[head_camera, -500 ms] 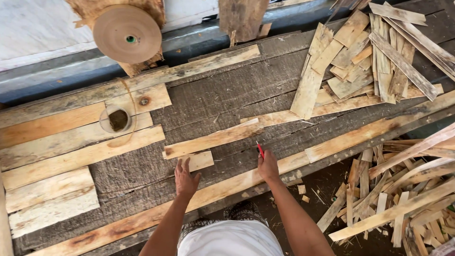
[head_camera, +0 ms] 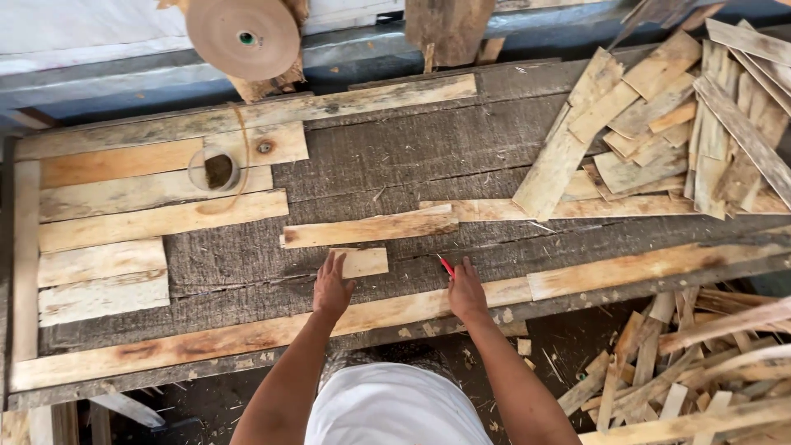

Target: Arranging, scoring, and cutting small strips of wood veneer to lay out a matching mosaic pattern on a substrate board.

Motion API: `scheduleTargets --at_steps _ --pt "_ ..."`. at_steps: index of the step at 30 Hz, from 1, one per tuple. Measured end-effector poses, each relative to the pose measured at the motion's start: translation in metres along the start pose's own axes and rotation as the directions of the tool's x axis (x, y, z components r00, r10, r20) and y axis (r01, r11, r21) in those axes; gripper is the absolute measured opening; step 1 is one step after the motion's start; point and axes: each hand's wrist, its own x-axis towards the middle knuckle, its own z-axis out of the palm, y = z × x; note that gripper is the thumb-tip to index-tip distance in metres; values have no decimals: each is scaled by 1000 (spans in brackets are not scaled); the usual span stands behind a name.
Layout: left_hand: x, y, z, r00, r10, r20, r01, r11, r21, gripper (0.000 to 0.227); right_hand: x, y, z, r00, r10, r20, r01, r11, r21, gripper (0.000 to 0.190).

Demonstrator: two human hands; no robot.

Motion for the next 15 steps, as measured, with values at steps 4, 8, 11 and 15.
scheduleTargets --at_steps 4,8,11,15 --pt "15 -2 2 998 33 52 -41 986 163 82 3 -4 -3 1000 21 3 -21 999 -23 29" --pt "28 8 -10 994 54 90 -79 948 310 86 5 -11 -14 990 117 80 -113 992 -59 33" --pt "31 18 -42 990 18 141 -65 938 339 79 6 -16 -14 984 153 90 -146 986 -79 33" --pt "51 4 -46 978 83 190 -121 973 198 41 10 -24 -18 978 193 77 -185 978 -97 31"
